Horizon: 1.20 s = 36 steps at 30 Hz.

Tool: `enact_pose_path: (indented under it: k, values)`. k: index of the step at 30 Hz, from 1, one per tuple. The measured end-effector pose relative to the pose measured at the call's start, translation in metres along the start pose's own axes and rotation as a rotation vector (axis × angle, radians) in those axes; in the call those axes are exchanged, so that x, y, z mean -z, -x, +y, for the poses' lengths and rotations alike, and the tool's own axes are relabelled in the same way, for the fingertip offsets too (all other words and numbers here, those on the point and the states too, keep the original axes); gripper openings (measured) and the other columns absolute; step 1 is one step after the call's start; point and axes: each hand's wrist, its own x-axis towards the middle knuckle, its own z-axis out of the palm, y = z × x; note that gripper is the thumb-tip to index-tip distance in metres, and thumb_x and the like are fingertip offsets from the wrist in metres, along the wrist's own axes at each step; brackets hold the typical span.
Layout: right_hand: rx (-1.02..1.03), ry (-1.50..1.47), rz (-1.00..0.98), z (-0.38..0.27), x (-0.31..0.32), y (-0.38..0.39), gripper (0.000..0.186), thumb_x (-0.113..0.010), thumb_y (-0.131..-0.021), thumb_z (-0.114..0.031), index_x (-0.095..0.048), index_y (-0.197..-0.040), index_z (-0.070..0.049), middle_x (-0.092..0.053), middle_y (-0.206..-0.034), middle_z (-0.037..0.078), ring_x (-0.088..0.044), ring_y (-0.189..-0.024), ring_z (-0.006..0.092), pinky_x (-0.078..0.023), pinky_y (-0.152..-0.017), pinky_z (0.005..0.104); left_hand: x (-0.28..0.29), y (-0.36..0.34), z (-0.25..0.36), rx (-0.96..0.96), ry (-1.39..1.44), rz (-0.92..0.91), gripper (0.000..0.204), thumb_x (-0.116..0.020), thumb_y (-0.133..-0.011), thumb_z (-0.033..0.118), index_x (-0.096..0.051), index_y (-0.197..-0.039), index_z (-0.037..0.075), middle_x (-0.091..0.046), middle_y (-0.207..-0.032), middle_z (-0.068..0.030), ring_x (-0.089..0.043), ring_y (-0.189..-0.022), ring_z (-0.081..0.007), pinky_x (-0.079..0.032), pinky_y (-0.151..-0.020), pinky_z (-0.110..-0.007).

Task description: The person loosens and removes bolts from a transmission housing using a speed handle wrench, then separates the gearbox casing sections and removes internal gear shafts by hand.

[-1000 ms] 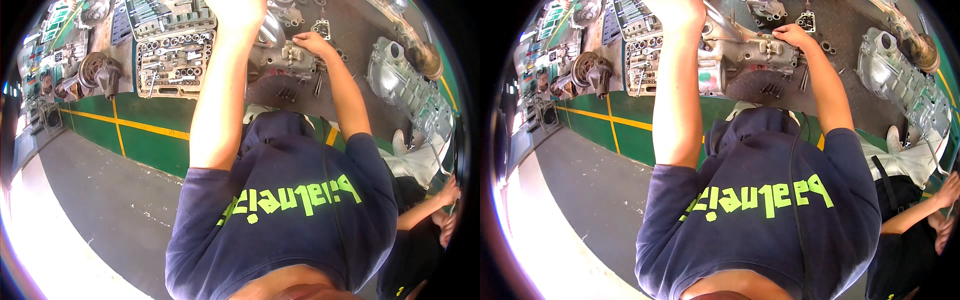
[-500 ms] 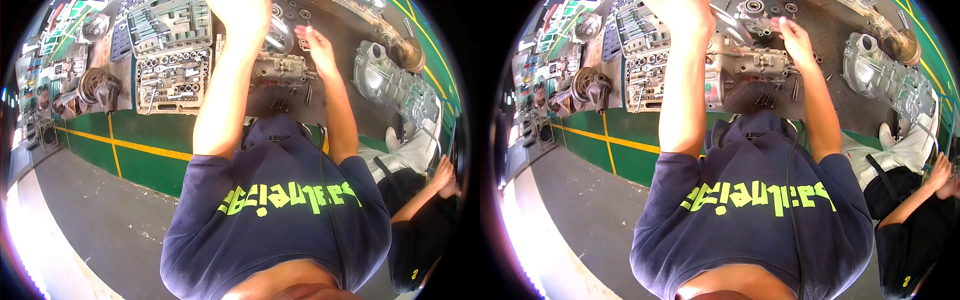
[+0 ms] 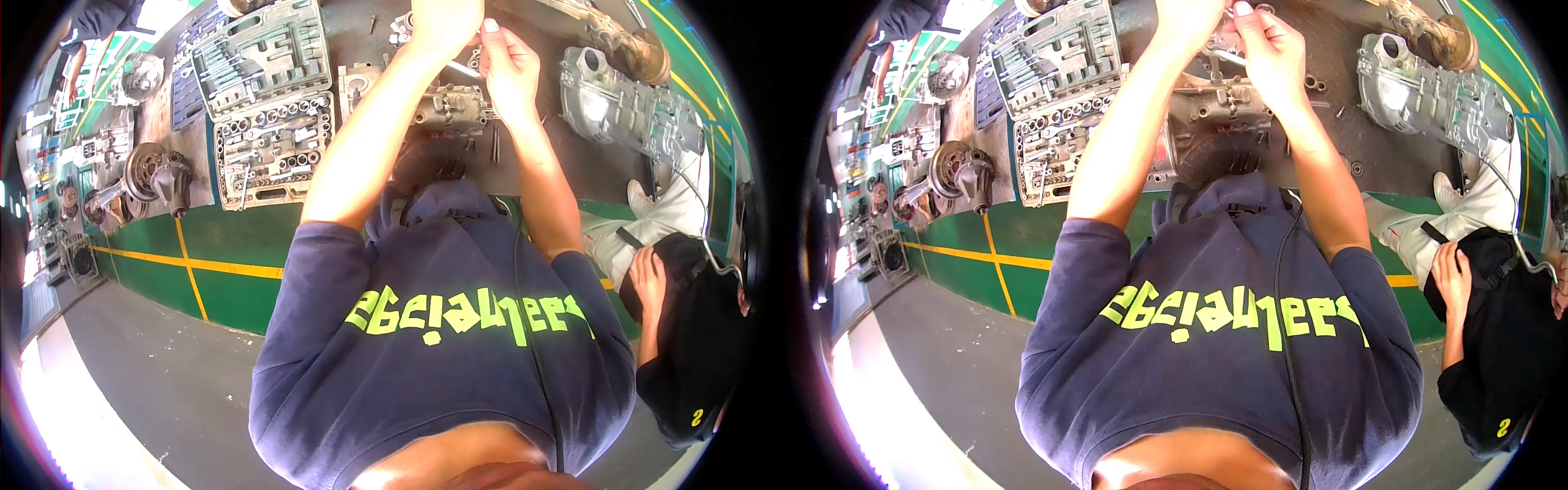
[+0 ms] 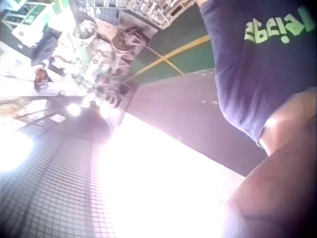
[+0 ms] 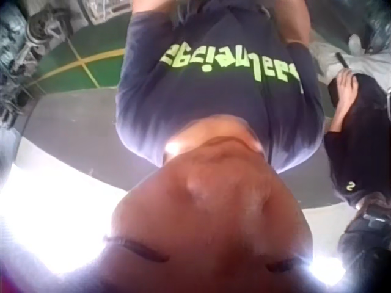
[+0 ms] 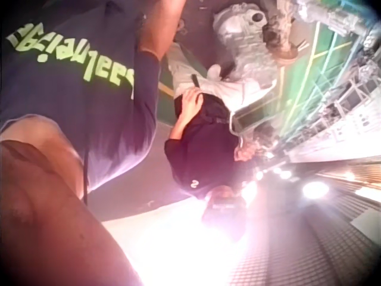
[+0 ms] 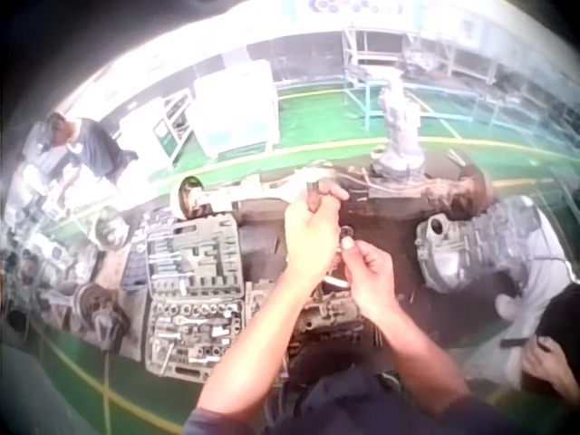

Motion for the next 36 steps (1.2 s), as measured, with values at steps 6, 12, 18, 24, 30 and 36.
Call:
enact_pose_path:
  k: [6,12,18,24,30,36]
  values:
    - [0.023,0.037,0.046,0.004,0.010,0.012,0.030,-0.063,-0.099,-0.023,-0.069,-0.085,0.002,-0.048,-0.057,-0.004,-0.035,-0.049,0.0026,-0.027,-0.047,0.0218,-0.007,-0.005,0.026,0.302,0.119,-0.357,0.014,-0.053,-0.093,0.012,-0.065,-0.090,0.005,-0.047,-0.059,0.0045,-0.040,-0.045,-0.0034,-0.028,-0.042,-0.022]
    - [0.006,0.006,0.051,0.018,0.019,0.016,0.031,-0.062,-0.100,-0.023,-0.066,-0.080,0.001,-0.048,-0.058,-0.004,-0.034,-0.051,0.0025,-0.027,-0.048,0.0219,-0.015,-0.013,0.017,0.199,0.105,-0.494,0.026,-0.050,-0.096,0.020,-0.065,-0.084,0.003,-0.045,-0.055,0.0048,-0.037,-0.046,-0.0040,-0.026,-0.044,-0.022]
    - [-0.032,-0.026,0.013,0.024,0.026,0.015,0.033,-0.058,-0.102,-0.026,-0.061,-0.080,-0.001,-0.047,-0.062,-0.005,-0.034,-0.052,0.0025,-0.027,-0.048,0.0217,-0.027,-0.006,0.011,0.179,0.008,-0.390,0.030,-0.045,-0.097,0.019,-0.065,-0.082,0.002,-0.046,-0.057,0.0031,-0.040,-0.050,-0.0057,-0.031,-0.048,-0.025]
    - [-0.144,-0.089,-0.076,0.011,0.010,0.016,0.034,-0.055,-0.103,-0.028,-0.056,-0.078,-0.005,-0.044,-0.062,-0.005,-0.035,-0.051,0.0023,-0.027,-0.047,0.0212,-0.019,-0.019,0.016,0.186,-0.106,-0.360,0.030,-0.041,-0.095,0.017,-0.065,-0.084,0.002,-0.046,-0.057,0.0018,-0.041,-0.051,-0.0080,-0.032,-0.050,-0.026]
    - [-0.213,-0.083,-0.074,0.017,0.010,0.015,0.034,-0.055,-0.103,-0.028,-0.056,-0.078,-0.005,-0.044,-0.063,-0.004,-0.035,-0.052,0.0034,-0.026,-0.048,0.0225,-0.008,-0.017,0.014,0.182,-0.019,-0.388,0.027,-0.041,-0.092,0.012,-0.064,-0.083,0.001,-0.046,-0.058,0.0014,-0.040,-0.051,-0.0080,-0.032,-0.049,-0.026]
    - [-0.176,-0.255,-0.412,0.036,0.010,0.031,0.033,-0.051,-0.104,-0.027,-0.054,-0.079,-0.006,-0.047,-0.063,-0.003,-0.042,-0.054,0.0056,-0.031,-0.048,0.0237,-0.018,-0.006,0.023,0.345,0.061,-0.541,0.025,-0.042,-0.089,0.010,-0.064,-0.081,0.002,-0.050,-0.060,-0.0010,-0.047,-0.055,-0.0103,-0.038,-0.052,-0.028]
